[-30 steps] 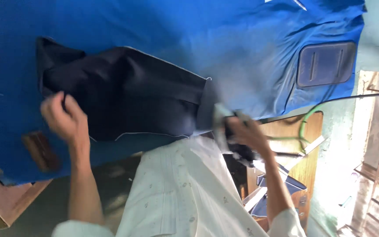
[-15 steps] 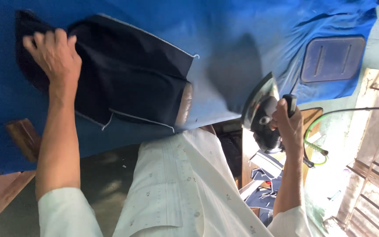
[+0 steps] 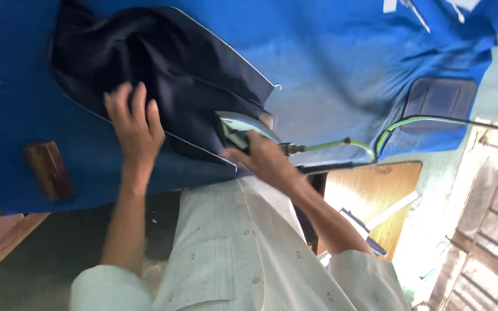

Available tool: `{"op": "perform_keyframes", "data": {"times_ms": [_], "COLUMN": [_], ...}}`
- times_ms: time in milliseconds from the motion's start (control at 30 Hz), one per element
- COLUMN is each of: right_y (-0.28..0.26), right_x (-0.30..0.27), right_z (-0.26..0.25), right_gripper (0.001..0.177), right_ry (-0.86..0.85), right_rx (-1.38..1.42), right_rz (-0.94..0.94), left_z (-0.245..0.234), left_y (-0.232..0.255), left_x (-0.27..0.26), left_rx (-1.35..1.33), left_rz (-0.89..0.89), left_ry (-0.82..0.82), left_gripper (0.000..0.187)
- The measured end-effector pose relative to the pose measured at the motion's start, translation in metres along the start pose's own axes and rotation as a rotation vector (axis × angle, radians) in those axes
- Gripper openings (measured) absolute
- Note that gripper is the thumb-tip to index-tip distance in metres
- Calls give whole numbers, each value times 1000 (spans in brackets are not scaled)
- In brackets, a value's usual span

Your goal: The person irons a dark piece of fabric on a blue-covered table using a steam iron. They place a white cloth over the fabric to press it, then remove the cloth and continue ironing the fabric directly. The person also picks up a piece of fabric from the floor and places it back on the table to iron.

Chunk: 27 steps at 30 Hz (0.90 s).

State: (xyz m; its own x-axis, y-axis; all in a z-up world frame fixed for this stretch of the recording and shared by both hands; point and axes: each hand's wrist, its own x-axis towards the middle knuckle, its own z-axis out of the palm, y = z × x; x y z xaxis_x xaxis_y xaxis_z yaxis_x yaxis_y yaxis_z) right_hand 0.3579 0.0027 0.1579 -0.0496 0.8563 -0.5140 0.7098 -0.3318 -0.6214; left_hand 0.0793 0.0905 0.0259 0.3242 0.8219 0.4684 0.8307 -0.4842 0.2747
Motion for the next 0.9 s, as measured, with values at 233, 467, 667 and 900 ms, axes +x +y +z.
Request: {"op": "perform_keyframes", "data": {"times_ms": [233, 467, 667, 900], "right_y": [-13, -16, -24, -16], "right_x": [31, 3, -3, 14], "right_z": [37, 33, 40, 35], "right_gripper": [67, 67, 73, 74], "right_ry": [181, 421, 593, 740], "right_rx": [32, 365, 443, 523], "right_rz": [203, 598, 634, 636], "left_z": [-21, -9, -2, -1], "left_y": [13, -7, -33, -59], "left_x": [-86, -86, -75, -59], "left_rx": [-17, -70, -66, -136], "left_rz": [-191, -123, 40, 119], "left_ry": [-31, -47, -105, -120], "left_gripper": [31, 29, 29, 29]}}
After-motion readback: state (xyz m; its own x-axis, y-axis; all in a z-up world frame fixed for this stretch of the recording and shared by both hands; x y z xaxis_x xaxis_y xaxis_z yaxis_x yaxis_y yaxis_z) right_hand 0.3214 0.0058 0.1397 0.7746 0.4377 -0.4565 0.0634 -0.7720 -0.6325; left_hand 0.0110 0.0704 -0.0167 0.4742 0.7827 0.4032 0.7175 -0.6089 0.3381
